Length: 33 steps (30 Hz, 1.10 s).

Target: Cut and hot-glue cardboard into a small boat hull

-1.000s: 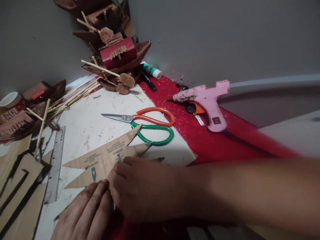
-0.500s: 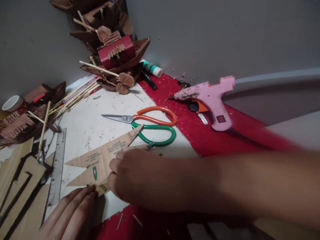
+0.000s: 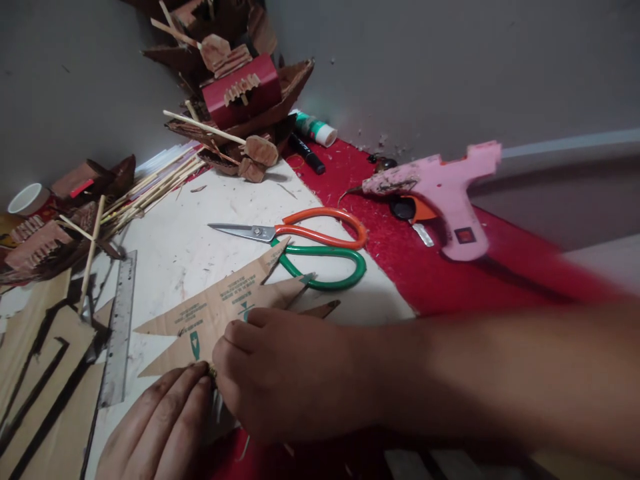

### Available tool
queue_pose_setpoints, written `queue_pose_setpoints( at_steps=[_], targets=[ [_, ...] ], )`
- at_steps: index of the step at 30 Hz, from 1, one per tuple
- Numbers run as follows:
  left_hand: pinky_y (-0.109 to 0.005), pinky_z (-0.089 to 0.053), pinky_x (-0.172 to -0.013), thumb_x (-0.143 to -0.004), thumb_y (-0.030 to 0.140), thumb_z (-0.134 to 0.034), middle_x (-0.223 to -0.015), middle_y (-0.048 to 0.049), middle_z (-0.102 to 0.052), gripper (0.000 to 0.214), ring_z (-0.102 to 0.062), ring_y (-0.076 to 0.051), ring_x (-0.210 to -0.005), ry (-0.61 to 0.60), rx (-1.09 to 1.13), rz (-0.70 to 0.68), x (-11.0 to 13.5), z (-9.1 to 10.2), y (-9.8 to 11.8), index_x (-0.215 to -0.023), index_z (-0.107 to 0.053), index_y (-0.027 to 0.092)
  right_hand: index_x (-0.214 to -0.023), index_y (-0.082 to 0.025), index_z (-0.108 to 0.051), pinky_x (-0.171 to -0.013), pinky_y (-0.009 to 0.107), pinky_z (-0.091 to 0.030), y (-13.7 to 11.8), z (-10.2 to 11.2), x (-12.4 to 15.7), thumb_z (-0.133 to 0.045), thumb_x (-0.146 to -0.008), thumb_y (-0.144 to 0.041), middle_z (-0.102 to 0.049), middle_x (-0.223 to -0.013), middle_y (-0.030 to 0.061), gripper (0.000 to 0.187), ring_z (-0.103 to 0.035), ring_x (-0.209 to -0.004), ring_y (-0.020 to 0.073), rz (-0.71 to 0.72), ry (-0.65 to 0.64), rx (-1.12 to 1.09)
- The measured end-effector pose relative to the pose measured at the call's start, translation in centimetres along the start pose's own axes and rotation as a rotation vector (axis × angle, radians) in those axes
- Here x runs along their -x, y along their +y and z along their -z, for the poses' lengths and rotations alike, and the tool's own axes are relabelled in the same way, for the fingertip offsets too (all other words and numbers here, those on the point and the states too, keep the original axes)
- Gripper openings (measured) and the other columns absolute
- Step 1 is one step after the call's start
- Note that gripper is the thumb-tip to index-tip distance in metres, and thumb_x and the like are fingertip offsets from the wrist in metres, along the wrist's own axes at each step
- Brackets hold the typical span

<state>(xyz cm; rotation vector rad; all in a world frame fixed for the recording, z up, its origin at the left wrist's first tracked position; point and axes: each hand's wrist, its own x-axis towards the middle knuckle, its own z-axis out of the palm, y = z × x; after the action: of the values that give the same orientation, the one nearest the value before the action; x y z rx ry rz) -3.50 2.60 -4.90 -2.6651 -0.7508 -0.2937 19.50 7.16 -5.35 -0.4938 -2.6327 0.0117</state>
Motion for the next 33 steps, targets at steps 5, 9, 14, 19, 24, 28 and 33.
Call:
queue_pose_setpoints(
  at_steps=[5, 9, 14, 19, 24, 28, 33],
  targets=[
    [-0.033, -0.053, -0.09, -0.093, 0.008, -0.044, -0.104, -0.0127, -0.074, 0.027, -0.069, -0.024, -0.1, -0.002, 0.098, 0.049, 0.1, 0.1, 0.2, -0.113, -0.061, 0.005, -0.082, -0.013, -0.068, -0.057, 0.034, -0.038, 0.2, 0.6, -0.8, -0.057, -0.082, -0.011, -0.067, -0.081, 0.0091, 0.011, -0.055, -0.068, 0.0204, -0.038, -0.158, -0.114],
    [-0.027, -0.054, -0.087, -0.091, 0.009, -0.046, -0.104, -0.0091, -0.073, 0.027, -0.068, -0.019, -0.099, -0.123, 0.415, 0.267, -1.3, 0.8, -0.9, -0.114, -0.06, 0.012, -0.078, -0.015, -0.068, -0.052, 0.031, -0.03, 1.6, 1.8, -2.7, -0.06, -0.08, -0.007, -0.066, -0.076, 0.0033, 0.011, -0.057, -0.067, 0.017, -0.214, -0.474, -0.312],
    [-0.018, -0.05, -0.051, -0.09, 0.024, -0.055, -0.075, 0.0042, -0.07, 0.006, -0.065, -0.011, -0.061, -0.277, 0.804, 0.636, -3.6, 1.1, -3.3, -0.089, -0.062, 0.024, -0.08, -0.019, -0.071, -0.056, 0.026, -0.03, 3.8, 2.6, -4.5, -0.059, -0.084, -0.015, -0.065, -0.07, -0.0019, 0.013, -0.051, -0.063, 0.011, -0.444, -0.556, -0.489],
    [-0.022, -0.05, -0.057, -0.087, 0.023, -0.056, -0.075, 0.0028, -0.07, 0.008, -0.065, -0.013, -0.066, -0.331, 0.878, 0.717, -4.4, 1.5, -3.7, -0.085, -0.064, 0.022, -0.082, -0.018, -0.069, -0.057, 0.024, -0.031, 4.2, 3.3, -3.4, -0.061, -0.079, -0.014, -0.062, -0.072, -0.0022, 0.009, -0.047, -0.063, 0.0103, -0.431, -0.515, -0.564],
    [-0.021, -0.049, -0.055, -0.086, 0.025, -0.058, -0.069, 0.0046, -0.069, 0.01, -0.063, -0.012, -0.058, -0.253, 0.743, 0.703, -3.9, 2.1, -3.2, -0.081, -0.066, 0.022, -0.083, -0.016, -0.067, -0.063, 0.027, -0.034, 3.9, 4.1, -0.9, -0.058, -0.079, -0.008, -0.066, -0.082, 0.0043, 0.012, -0.053, -0.076, 0.0161, -0.384, -0.46, -0.328],
    [-0.023, -0.054, -0.061, -0.087, 0.026, -0.057, -0.079, 0.0012, -0.075, 0.012, -0.069, -0.015, -0.068, -0.163, 0.684, 0.623, -3.2, 1.7, -2.7, -0.089, -0.069, 0.022, -0.081, -0.014, -0.067, -0.069, 0.029, -0.037, 3.6, 4.0, 0.1, -0.053, -0.088, -0.011, -0.065, -0.082, 0.0058, 0.015, -0.054, -0.079, 0.0175, -0.292, -0.355, -0.279],
    [-0.029, -0.055, -0.067, -0.089, 0.021, -0.057, -0.085, -0.0053, -0.072, 0.013, -0.068, -0.019, -0.077, -0.04, 0.427, 0.442, -2.6, 0.7, -0.5, -0.094, -0.068, 0.018, -0.084, -0.013, -0.064, -0.068, 0.03, -0.036, 1.8, 3.4, 1.1, -0.048, -0.091, -0.01, -0.062, -0.082, 0.0067, 0.017, -0.051, -0.076, 0.0178, -0.188, -0.298, -0.146]
  ],
)
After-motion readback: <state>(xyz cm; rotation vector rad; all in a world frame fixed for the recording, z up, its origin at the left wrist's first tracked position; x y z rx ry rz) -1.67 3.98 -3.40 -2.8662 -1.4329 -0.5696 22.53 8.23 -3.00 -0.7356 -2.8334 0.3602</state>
